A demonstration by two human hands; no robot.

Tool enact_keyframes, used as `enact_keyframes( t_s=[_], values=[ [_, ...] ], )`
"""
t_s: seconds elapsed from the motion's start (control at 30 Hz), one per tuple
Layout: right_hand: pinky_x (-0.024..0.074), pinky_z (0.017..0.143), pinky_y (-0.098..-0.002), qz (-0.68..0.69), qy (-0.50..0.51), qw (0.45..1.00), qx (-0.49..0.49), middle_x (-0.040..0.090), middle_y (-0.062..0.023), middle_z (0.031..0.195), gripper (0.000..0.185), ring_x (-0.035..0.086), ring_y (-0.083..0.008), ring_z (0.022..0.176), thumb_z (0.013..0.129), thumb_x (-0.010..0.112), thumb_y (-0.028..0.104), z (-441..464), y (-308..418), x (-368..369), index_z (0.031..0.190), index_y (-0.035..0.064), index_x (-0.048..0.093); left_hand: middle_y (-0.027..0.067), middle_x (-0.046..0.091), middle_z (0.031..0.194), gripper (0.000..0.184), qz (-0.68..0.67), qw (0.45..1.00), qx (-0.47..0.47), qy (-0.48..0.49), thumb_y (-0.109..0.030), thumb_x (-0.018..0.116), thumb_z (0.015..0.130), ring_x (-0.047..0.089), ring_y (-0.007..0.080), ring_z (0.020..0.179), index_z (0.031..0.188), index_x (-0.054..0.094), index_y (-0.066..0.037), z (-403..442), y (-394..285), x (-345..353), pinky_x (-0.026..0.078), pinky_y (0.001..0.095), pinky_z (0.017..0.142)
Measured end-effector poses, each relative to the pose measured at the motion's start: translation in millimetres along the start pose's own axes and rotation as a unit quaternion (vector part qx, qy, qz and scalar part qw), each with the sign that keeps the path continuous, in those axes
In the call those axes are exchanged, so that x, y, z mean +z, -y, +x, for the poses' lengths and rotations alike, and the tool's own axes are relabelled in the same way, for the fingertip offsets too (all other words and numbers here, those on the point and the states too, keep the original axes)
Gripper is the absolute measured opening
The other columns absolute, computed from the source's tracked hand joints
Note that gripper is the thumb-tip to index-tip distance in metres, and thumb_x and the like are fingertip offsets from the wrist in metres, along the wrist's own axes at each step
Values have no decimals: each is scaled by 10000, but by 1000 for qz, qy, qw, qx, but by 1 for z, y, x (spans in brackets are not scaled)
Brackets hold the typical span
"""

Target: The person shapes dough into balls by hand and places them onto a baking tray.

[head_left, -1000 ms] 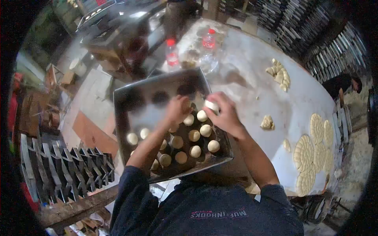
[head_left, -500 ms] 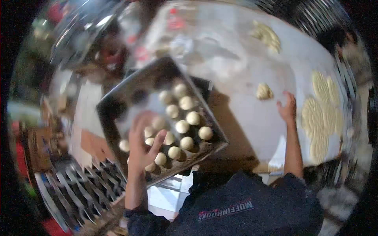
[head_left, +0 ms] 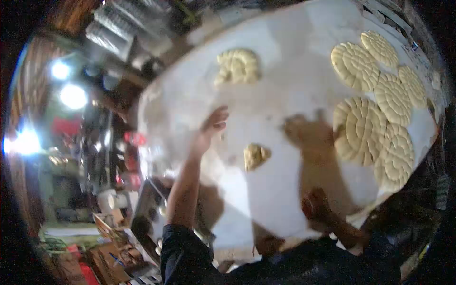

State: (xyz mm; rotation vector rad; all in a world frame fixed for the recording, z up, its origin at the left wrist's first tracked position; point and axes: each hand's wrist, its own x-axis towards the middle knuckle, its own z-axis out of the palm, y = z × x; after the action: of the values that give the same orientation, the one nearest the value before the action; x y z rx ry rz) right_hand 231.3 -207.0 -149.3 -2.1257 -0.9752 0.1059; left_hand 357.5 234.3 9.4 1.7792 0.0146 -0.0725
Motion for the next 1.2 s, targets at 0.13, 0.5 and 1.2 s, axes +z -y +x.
enact_keyframes(
  t_s=[0.13, 0.5, 1.2],
  values=[
    [392, 718, -501, 26, -57, 995, 81, 474, -83, 598, 78, 505, -319, 656, 701, 580, 107, -27, -29, -3, 692, 70, 511, 153, 327, 1496, 696, 140, 978, -96, -124, -273, 605, 930, 438, 260, 1273, 1492, 253, -62, 117, 68, -40, 337, 407, 1094],
    [429, 658, -413, -8, -75, 992, 100, 549, -121, 772, 107, 549, -295, 727, 783, 631, 70, 52, -18, -26, 847, 59, 547, 134, 646, 1081, 587, 694, 719, -11, 33, -186, 638, 897, 646, 173, 850, 1406, 381, -45, 306, 157, -107, 558, 301, 641],
    [448, 863, -414, -86, -171, 982, 0, 576, -99, 918, 256, 576, -276, 840, 798, 661, 158, 122, -69, 52, 999, 58, 539, 99, 645, 1033, 634, 95, 983, -142, -73, -192, 766, 795, 639, 145, 902, 1300, 435, -1, -165, -65, -60, 517, 295, 773]
  ],
)
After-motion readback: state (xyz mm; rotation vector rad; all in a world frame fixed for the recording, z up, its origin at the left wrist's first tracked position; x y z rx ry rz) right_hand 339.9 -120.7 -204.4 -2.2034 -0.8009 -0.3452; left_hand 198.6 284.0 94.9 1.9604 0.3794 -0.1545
